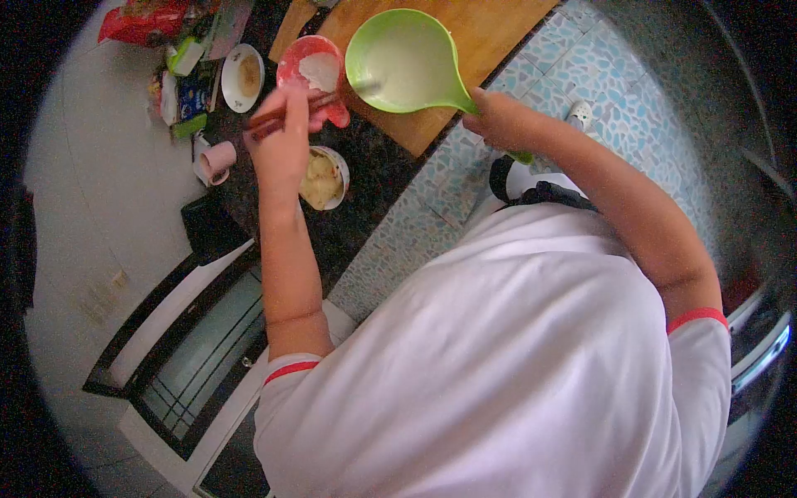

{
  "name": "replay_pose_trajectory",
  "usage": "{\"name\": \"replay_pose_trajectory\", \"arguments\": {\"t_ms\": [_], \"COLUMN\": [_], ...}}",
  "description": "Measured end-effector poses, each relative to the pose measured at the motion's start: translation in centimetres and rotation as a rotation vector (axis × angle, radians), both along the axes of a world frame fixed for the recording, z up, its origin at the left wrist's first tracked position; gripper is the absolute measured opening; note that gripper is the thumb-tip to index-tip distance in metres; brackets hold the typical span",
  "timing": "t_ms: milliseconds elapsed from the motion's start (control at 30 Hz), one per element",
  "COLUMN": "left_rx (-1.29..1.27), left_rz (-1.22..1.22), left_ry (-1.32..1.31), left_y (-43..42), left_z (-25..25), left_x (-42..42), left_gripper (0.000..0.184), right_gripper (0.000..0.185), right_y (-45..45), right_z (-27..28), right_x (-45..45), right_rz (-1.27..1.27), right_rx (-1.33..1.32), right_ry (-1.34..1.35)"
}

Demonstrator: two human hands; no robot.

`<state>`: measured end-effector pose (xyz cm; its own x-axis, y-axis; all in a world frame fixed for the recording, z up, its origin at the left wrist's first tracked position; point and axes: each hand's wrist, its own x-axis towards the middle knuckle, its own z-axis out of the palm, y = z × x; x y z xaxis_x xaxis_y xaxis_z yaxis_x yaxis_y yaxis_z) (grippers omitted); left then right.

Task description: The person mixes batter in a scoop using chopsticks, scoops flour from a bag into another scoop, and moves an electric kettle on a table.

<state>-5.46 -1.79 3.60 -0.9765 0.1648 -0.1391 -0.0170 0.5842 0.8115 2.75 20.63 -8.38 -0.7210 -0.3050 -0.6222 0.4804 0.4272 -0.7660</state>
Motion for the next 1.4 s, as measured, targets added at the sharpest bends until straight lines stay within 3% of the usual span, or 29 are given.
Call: {"name": "replay_pose_trajectory", "arguments": {"t_ms": [100,233,467,633,667,867,967,1200,1400], "left_rx": [-0.064,0.032,-0.033,0.159,0.048,0.067,0.031,0.266,0.314], "left_rz": [0.056,0.080,0.105,0.103,0.064,0.136,0.127,0.164,0.199], "left_ry": [-0.126,-0.031,-0.142,-0.118,-0.172,-0.090,-0.151,-0.072,-0.194], "left_y": [-1.2,0.0,-0.8,0.5,0.6,-0.8,-0.1,1.4,0.4], "left_z": [0.4,1.5,1.2,-0.9,-0.7,0.2,-0.6,-1.4,-2.3], "left_x": [0.8,0.9,1.4,1.3,1.9,2.1,2.1,2.1,4.2], "left_gripper": [0.022,0.022,0.022,0.020,0.020,0.021,0.023,0.024,0.021], "right_gripper": [0.031,0.031,0.031,0.029,0.030,0.030,0.028,0.025,0.024], "right_y": [0.0,-0.2,-0.2,-0.2,0.0,-0.4,-0.2,-0.3,-0.1], "right_z": [-0.1,0.0,-0.6,-0.6,-0.6,-0.8,0.4,0.8,0.2], "right_x": [-0.2,0.0,0.0,-0.1,-0.1,0.3,-0.1,-0.1,0.0], "right_rz": [0.002,-0.026,-0.029,-0.008,0.000,-0.023,-0.026,-0.020,-0.046], "right_rx": [0.020,-0.020,-0.034,-0.015,-0.008,0.007,-0.011,-0.022,-0.080], "right_ry": [-0.008,0.002,-0.038,-0.022,-0.042,0.060,-0.047,-0.017,0.005]}}
